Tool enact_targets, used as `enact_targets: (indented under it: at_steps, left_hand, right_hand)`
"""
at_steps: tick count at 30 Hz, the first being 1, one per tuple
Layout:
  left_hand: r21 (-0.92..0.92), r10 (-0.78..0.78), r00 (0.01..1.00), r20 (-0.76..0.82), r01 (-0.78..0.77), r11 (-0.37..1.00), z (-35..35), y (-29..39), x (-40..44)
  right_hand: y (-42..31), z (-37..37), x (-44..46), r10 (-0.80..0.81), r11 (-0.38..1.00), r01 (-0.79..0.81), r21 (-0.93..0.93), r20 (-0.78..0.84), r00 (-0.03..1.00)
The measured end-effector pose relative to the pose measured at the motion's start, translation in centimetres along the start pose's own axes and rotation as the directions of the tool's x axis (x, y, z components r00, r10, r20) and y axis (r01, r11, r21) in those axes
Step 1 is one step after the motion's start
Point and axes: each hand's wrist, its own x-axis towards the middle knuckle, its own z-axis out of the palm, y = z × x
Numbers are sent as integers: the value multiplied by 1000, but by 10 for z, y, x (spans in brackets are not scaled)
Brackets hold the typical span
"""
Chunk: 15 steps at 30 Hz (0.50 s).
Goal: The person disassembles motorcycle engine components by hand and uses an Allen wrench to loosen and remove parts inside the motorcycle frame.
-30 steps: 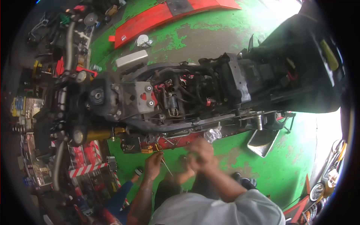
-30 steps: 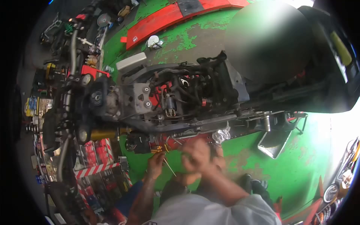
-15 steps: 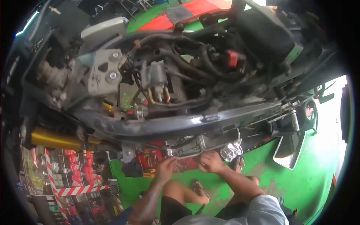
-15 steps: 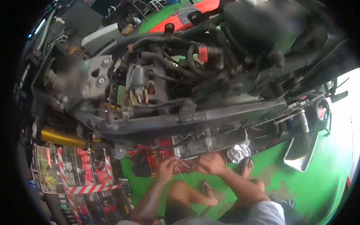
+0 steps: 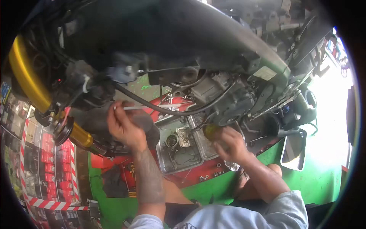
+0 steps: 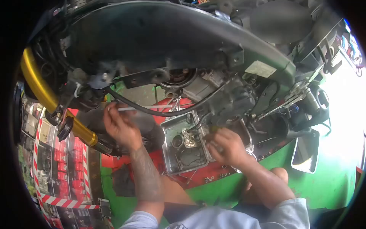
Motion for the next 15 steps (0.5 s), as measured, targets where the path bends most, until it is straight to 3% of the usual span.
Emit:
enact_targets:
  at_steps: [3, 6, 15]
  left_hand:
    - [-136, 123, 992, 12, -120, 983, 22, -14, 21]
    - [-182, 110, 993, 39, -101, 978, 23, -29, 24]
    - [-167, 254, 959, 128, -232, 958, 26, -44, 28]
  right_hand:
    - [2, 10, 9, 157, 986, -157, -62, -11, 988]
    - [8, 14, 1, 127, 980, -105, -168, 126, 984]
    - [-22, 23, 5, 113, 989, -100, -113, 120, 986]
